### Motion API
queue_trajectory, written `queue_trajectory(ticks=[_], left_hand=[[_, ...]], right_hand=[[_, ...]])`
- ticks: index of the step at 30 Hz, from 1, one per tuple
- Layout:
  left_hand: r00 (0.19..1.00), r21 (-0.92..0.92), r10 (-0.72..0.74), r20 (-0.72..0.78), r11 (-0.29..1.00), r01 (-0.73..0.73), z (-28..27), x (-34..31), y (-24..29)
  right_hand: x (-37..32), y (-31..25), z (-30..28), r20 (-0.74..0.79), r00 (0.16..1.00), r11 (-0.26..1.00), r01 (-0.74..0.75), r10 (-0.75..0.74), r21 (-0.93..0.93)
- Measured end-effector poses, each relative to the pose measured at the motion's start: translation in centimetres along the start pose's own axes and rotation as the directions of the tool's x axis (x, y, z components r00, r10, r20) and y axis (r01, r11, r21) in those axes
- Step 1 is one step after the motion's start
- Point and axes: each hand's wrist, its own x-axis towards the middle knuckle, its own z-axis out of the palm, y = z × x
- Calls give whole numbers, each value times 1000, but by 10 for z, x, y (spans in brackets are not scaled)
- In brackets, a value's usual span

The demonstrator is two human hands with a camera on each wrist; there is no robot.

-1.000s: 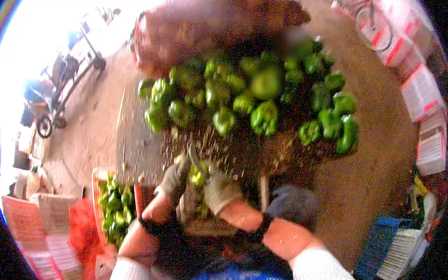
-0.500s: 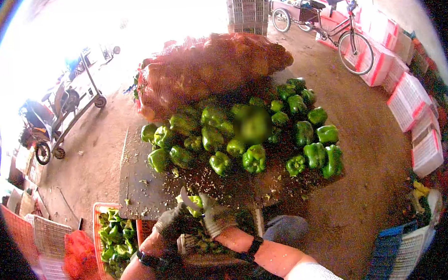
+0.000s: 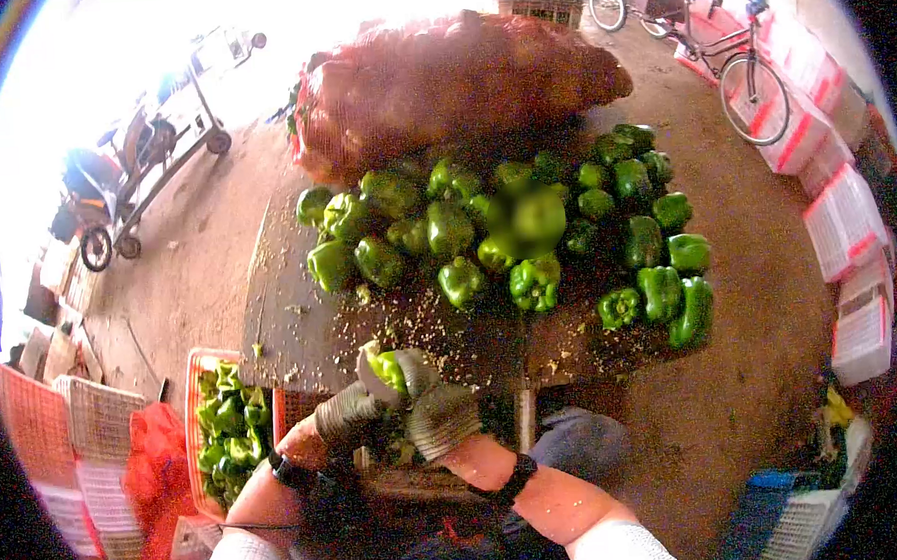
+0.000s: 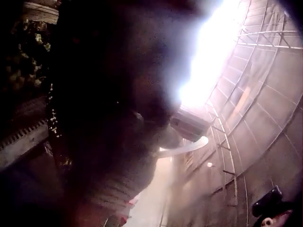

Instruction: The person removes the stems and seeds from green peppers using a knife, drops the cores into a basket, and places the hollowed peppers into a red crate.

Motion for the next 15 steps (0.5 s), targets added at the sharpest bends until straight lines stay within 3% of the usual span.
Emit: queue_trajectory(ticks=[2, 4, 7, 8, 9, 10, 11, 12, 13, 15], left_hand=[[999, 96, -8, -35, 995, 11, 1, -3, 5], [996, 73, -67, -63, 995, 71, 3, -1, 13], [1000, 103, -15, -27, 994, 18, 9, 6, 25], [1000, 145, -8, -17, 989, 10, 12, 6, 31], [998, -114, -30, 54, 993, 36, 24, 12, 44], [984, 117, 124, 125, 983, -139, 27, 14, 47], [984, 122, 103, 143, 985, -121, 19, 13, 38], [993, 228, 1, 115, 973, -27, 26, 8, 53], [990, 184, -41, 136, 983, 15, 12, 4, 35], [961, 99, 60, 268, 991, -90, 10, 7, 26]], right_hand=[[3, -2, -5, -14, 998, 998, 57, -57, -32], [4, 2, -4, -81, 991, 994, 108, -110, -32], [2, 5, -6, 31, 982, 964, 188, -186, -189], [1, 6, -8, 71, 984, 984, 166, -162, -58], [3, 5, -12, 125, 984, 990, 119, -128, 79], [2, -5, -22, 105, 967, 967, 242, -234, -76], [2, -15, -32, 85, 938, 908, 347, -337, -234], [-1, -13, -30, 96, 944, 926, 328, -316, -187], [-4, -11, -27, 107, 950, 942, 307, -294, -139], [-7, -11, -27, 73, 943, 944, 328, -325, -29]])
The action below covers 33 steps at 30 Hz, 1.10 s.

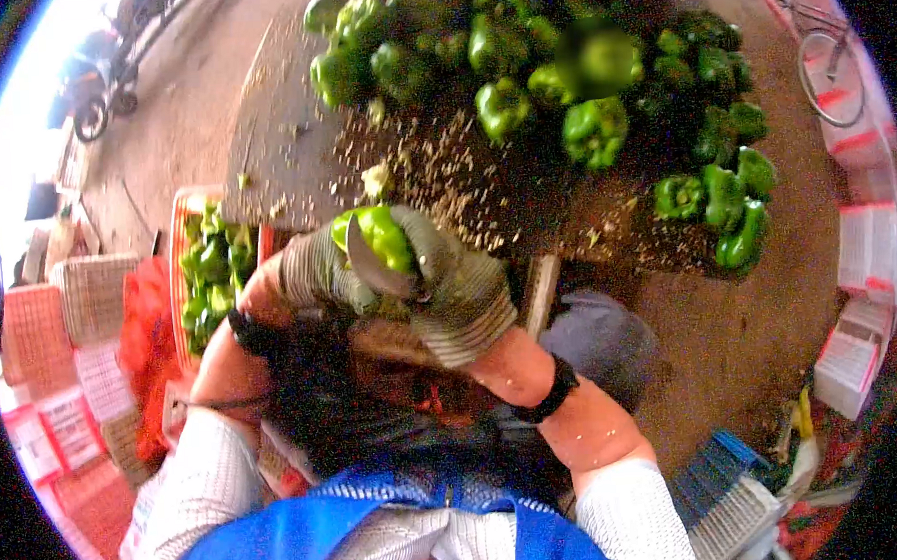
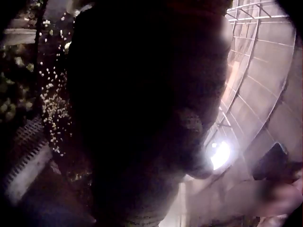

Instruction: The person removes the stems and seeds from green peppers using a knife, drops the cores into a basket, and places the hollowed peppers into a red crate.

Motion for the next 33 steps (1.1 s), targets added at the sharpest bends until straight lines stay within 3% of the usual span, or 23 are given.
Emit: queue_trajectory(ticks=[1, 2, 3, 4, 5, 6, 7, 8, 9, 10, 11, 12, 13, 15, 16, 17, 18, 21, 23, 25, 28, 29, 33], left_hand=[[999, -32, 39, 29, 999, -38, 3, 1, -3], [1000, -4, -24, -5, 1000, 24, 6, -10, -3], [996, 19, -86, -40, 996, 87, 9, -21, -3], [979, 118, -205, 2, 972, 203, 8, -30, -7], [946, 226, -321, 43, 926, 304, 7, -38, -9], [879, 364, -449, 162, 855, 370, 3, -32, -14], [852, 399, -501, 151, 820, 411, -2, -31, -13], [881, 323, -464, 97, 851, 413, -3, -34, -8], [902, 248, -430, 40, 879, 407, 1, -35, 5], [917, 177, -398, -18, 902, 394, 4, -36, 13], [892, -89, -426, -151, 904, 417, 8, -38, 11], [890, 71, -373, -263, 912, 403, 4, -37, 7], [897, -47, -399, -190, 916, 398, -1, -37, 7], [812, -490, -319, -488, 871, 48, 33, -23, 10], [817, -521, -407, -407, 839, 158, 19, -25, 4], [811, -539, -490, -320, 798, 269, 4, -26, -3], [772, -510, -513, -375, 810, 290, 12, -18, 4], [873, -112, -314, -373, 949, 293, 15, -19, 19], [963, 111, -175, -205, 973, 200, -27, -14, -35], [883, -120, -355, -308, 935, 334, 12, -26, 22], [911, -36, -311, -271, 949, 313, 6, -31, 6], [920, -8, -291, -262, 954, 299, 2, -33, -2], [950, 149, -163, -266, 967, 208, -17, -42, -63]], right_hand=[[-6, 6, 6, -20, 1000, 1000, -20, 20, 21], [-10, 10, 13, -47, 998, 999, -34, 35, 36], [4, 0, 0, 53, 964, 943, -265, 260, 203], [17, -10, -13, 149, 871, 807, -491, 469, 328], [15, 0, -1, 325, 754, 325, -571, 570, 754], [12, 2, 4, 351, 742, 217, -549, 572, 807], [10, 4, 8, 377, 728, 104, -521, 572, 847], [8, 1, 7, 236, 811, 490, -525, 535, 695], [7, -2, 5, 123, 892, 791, -444, 435, 422], [7, -3, 3, 96, 909, 798, -403, 405, 448], [8, -2, 2, 64, 925, 805, -358, 374, 473], [9, -1, 2, 28, 938, 809, -312, 345, 497], [7, 1, 4, 15, 942, 862, -313, 335, 399], [2, 7, 14, -10, 946, 929, -316, 324, 193], [1, 8, 17, -19, 947, 945, -317, 320, 86], [4, 9, 20, -9, 954, 946, -295, 299, 137], [5, 8, 20, -10, 950, 944, -309, 312, 112], [2, 9, 26, -31, 948, 948, -313, 316, 64], [-1, 8, 26, -46, 969, 970, -241, 242, 30], [-2, 5, 22, -36, 980, 981, -193, 194, 11], [-14, 7, 25, 23, 986, 986, -166, 166, 22], [-15, 13, 25, 3, 1000, 997, -13, 13, -73], [-14, 14, 21, 12, 1000, 1000, 9, -10, 20]])
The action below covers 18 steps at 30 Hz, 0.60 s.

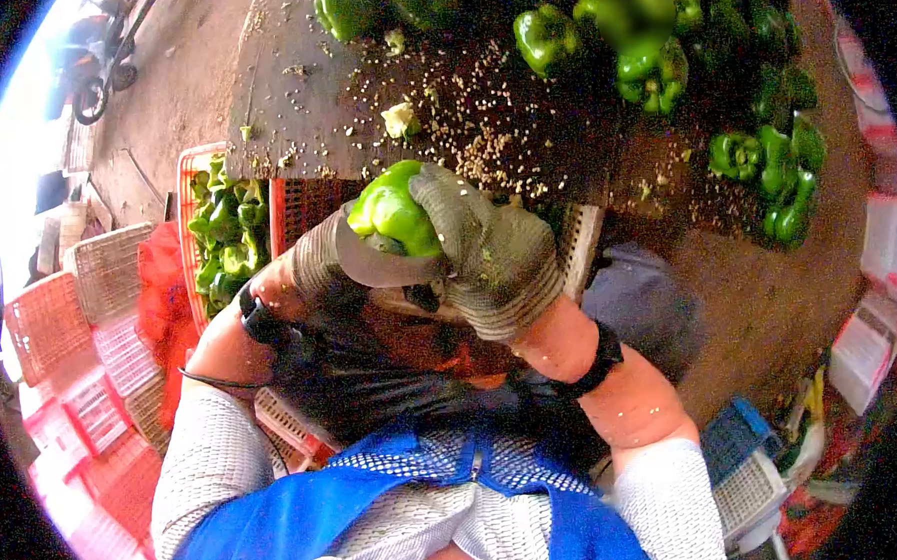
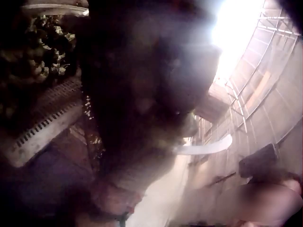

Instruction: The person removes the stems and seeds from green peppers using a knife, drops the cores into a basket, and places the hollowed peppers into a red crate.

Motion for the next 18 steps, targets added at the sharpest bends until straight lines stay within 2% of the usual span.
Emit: queue_trajectory(ticks=[2, 5, 6, 9, 10, 12, 13, 14, 15, 16, 18], left_hand=[[994, 128, 108, -33, 986, -103, 0, -2, -1], [975, 545, 209, -70, 827, -138, 12, -16, 37], [975, 597, 211, -65, 791, -132, 16, -15, 44], [980, 626, 200, 8, 763, -161, 23, -5, 67], [993, 542, 94, -70, 839, -41, 7, -19, 51], [970, 329, -126, -208, 925, 191, -17, -39, 32], [963, 65, -227, -143, 969, 238, -16, -38, 27], [943, -196, -325, -76, 932, 305, -13, -37, 24], [930, -294, -366, 33, 886, 359, -13, -30, 26], [925, -306, -362, 119, 873, 381, -13, -20, 27], [921, -304, -343, 182, 871, 385, -8, -5, 33]], right_hand=[[2, 3, 0, -24, 999, 997, 24, -22, 70], [-3, 2, 2, -53, 999, 992, 2, 5, 127], [-3, -3, -1, -39, 999, 993, -17, 22, 119], [-8, -4, 2, -143, 990, 982, 10, 17, 188], [-9, -4, 6, -186, 982, 980, 18, 19, 197], [-9, -7, -9, -19, 990, 949, -129, 141, 288], [-9, -9, -17, 64, 978, 926, -209, 199, 316], [-6, -6, -18, 72, 971, 902, -238, 228, 360], [-4, -5, -21, 55, 969, 894, -244, 241, 375], [-2, -4, -24, 38, 966, 886, -249, 255, 391], [-8, 5, -20, 17, 968, 907, -239, 249, 346]])
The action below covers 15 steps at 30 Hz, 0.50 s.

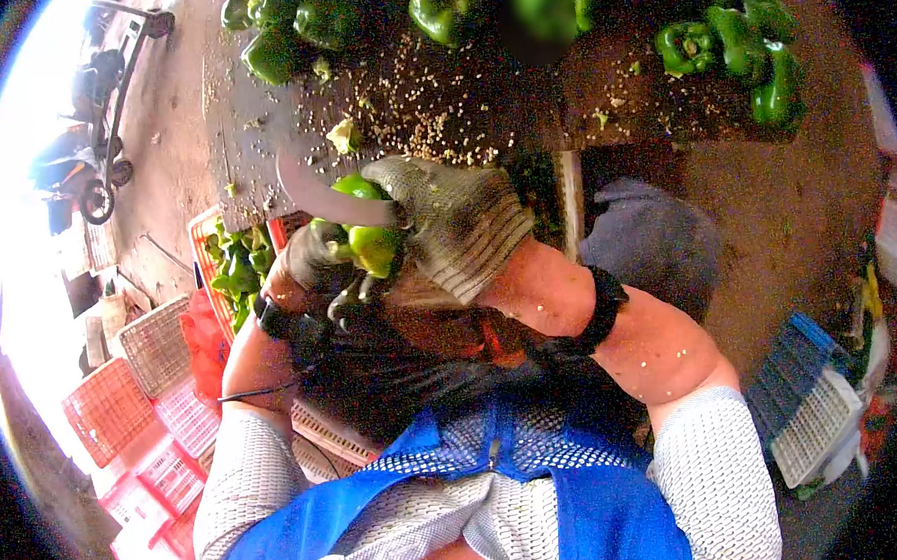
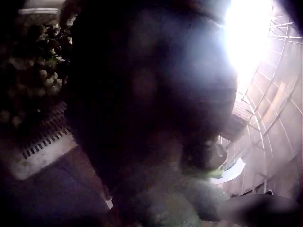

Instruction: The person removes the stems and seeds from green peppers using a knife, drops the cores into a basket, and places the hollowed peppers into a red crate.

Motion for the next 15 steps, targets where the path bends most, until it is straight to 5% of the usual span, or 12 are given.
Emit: queue_trajectory(ticks=[2, 7, 10, 12, 15], left_hand=[[976, -11, 144, -161, 989, -148, 24, 6, -11], [987, -141, -26, -159, 990, 4, 41, -10, 1], [912, 282, 410, 23, 872, -399, 38, 8, 8], [878, 373, 460, 133, 797, -475, 42, 12, 8], [964, 291, 259, 66, 919, -267, 76, -3, 12]], right_hand=[[-2, 1, -3, 25, 999, 997, -33, 35, -70], [3, -8, -9, -20, 998, 998, 55, -55, -3], [6, -13, -9, 18, 1000, 989, -2, 0, 145], [8, -11, -11, 100, 991, 937, -115, 86, 330], [5, 17, 7, 73, 978, 866, -208, 196, 454]])
